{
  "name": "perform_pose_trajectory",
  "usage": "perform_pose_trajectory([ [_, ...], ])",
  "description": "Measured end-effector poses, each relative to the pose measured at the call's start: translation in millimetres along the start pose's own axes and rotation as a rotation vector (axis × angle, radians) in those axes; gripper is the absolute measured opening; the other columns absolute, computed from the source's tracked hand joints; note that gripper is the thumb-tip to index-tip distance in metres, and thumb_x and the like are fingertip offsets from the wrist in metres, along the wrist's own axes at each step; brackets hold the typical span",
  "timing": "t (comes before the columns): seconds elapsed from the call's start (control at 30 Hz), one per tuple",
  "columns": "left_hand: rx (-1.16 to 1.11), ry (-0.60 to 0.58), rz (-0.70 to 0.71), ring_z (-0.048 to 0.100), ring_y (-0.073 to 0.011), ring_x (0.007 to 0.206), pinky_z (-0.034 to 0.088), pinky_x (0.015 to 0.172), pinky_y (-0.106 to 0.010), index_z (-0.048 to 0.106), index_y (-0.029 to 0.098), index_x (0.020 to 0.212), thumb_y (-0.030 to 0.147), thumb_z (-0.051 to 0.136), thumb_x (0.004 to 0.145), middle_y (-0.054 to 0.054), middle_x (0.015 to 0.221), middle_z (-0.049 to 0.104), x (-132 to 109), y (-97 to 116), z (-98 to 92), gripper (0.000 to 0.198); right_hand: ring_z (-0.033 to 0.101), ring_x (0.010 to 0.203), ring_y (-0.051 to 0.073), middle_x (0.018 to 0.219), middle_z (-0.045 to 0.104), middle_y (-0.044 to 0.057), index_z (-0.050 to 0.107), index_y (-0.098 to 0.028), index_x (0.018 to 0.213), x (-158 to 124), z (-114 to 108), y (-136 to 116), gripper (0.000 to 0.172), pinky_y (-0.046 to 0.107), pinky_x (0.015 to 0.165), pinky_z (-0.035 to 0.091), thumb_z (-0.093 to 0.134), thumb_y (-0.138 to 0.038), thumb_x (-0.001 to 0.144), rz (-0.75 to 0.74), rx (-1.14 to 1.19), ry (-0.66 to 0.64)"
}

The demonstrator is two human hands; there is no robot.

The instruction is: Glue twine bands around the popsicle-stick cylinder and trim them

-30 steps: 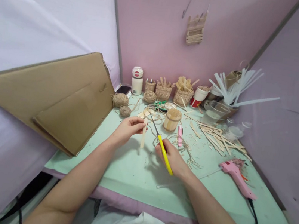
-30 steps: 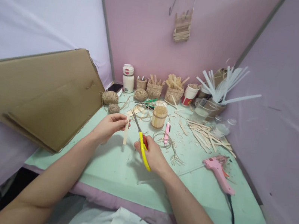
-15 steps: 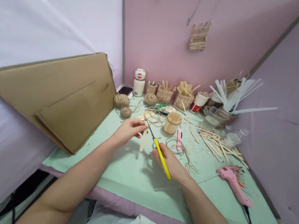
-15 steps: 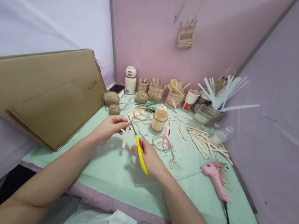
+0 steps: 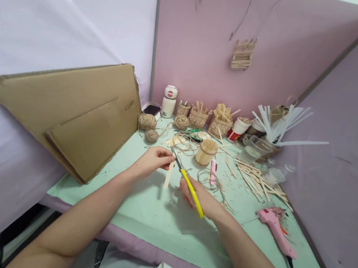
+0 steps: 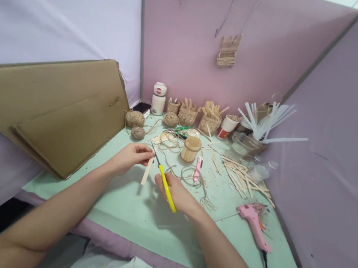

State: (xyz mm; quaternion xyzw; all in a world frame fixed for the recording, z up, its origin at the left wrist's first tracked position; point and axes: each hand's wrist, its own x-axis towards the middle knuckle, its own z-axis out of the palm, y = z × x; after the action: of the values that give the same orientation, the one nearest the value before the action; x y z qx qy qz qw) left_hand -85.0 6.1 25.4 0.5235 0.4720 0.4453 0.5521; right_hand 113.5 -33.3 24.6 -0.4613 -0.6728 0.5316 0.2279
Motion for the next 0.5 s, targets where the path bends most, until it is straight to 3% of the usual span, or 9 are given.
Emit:
perform_pose_trajectory([
  [0.17, -0.049, 0.014, -0.069, 0.057, -0.0097, 0.063, 0.05, 0.067, -0.025, 0.067, 0.013, 0.067, 0.04, 0.078, 0.061, -0.003, 0.069, 0.065, 2.1, -2.2, -1.1, 0.03, 0.031, 0.047, 0.008, 0.057, 0.037, -0.006, 0.044, -0.021, 0.077, 1.0, 0.8, 0.9, 0.061, 0.022, 0.042, 0.027, 0.033, -0.081, 0.077, 0.106, -0.026, -0.116],
  [0.5, -0.118, 0.0, -0.255, 0.057, -0.0097, 0.062, 0.05, 0.066, -0.024, 0.069, 0.011, 0.066, 0.038, 0.082, 0.056, -0.004, 0.067, 0.065, -7.3, -21.3, -1.6, 0.032, 0.016, 0.043, 0.007, 0.052, 0.025, -0.009, 0.04, -0.024, 0.075, -6.6, 11.2, -1.6, 0.061, 0.02, 0.037, 0.015, 0.04, -0.085, 0.071, 0.37, 0.169, -0.178],
])
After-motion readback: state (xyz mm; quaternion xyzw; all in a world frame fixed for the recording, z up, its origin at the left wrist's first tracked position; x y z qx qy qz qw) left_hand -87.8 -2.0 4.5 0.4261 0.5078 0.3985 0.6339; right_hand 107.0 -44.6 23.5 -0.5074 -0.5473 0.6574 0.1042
